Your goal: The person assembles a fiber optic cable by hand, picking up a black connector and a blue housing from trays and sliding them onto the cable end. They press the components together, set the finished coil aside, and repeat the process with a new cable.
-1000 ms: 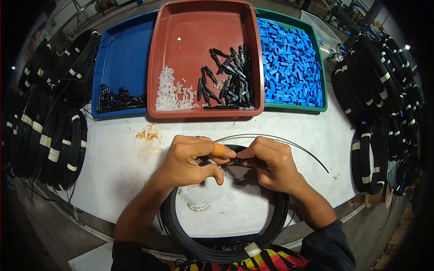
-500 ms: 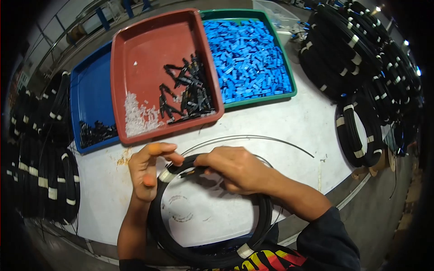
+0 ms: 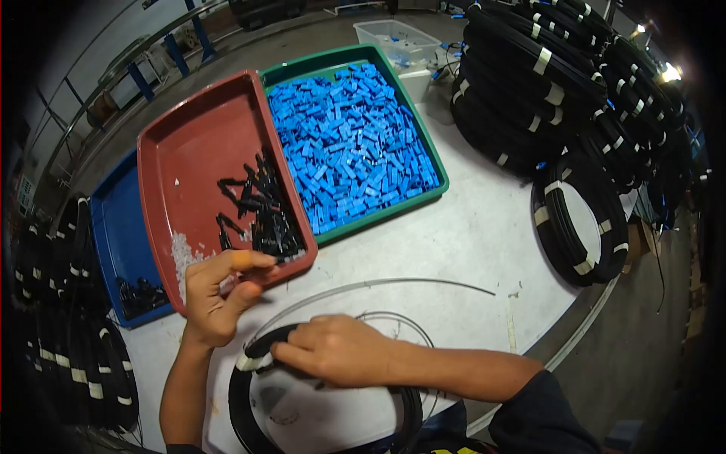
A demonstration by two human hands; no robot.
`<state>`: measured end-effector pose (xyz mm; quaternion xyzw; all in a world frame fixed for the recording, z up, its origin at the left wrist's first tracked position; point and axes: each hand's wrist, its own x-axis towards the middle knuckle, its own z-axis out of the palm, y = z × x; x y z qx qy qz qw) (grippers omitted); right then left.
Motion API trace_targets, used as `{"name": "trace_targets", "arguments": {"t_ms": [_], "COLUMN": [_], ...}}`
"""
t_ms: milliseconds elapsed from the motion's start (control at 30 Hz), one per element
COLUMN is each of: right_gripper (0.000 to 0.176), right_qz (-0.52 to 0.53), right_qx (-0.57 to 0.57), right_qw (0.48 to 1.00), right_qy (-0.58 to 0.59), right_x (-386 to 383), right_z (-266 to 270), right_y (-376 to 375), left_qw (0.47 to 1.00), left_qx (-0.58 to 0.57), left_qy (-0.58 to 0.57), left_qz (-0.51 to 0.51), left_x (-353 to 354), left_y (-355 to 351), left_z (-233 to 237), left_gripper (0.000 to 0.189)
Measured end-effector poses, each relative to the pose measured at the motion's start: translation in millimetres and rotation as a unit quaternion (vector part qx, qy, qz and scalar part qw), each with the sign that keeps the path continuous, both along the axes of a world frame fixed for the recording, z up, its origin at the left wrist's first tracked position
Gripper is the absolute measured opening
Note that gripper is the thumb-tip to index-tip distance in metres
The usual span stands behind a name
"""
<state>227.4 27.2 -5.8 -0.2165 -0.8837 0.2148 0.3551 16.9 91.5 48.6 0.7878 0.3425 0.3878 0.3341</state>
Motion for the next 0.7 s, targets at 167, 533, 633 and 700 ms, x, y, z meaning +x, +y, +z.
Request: {"name": "trace_targets", "arguments": {"t_ms": [167,533,633,700], "right_gripper": [0.028,0.038,0.037,0.037], "right_qz": [0.015,0.000,-0.005,-0.001], "right_qx": [-0.026,-0.075,-0.097,-0.079], "right_qw": [0.999,0.997,0.995,0.997], "right_qy": [0.023,-0.018,-0.008,-0.015], "right_x": [0.4,2.2,3.0,4.5], "right_z": [-2.9,-6.1,-4.4,-2.0], "right_y": [1.1,-1.5,-1.2,-0.6], "left_qw": [0.970,0.894,0.866,0.876], "left_qx": [0.195,0.360,0.406,0.365], "left_qy": [0.131,0.265,0.292,0.312], "left_qz": [-0.056,-0.019,0.014,0.051], "left_x": [50.5,122.5,136.0,141.8], "left_y": [58.2,124.5,132.2,136.8], "left_z": [19.5,-16.5,-25.9,-25.0], "left_gripper": [0.023,0.021,0.022,0.021]}}
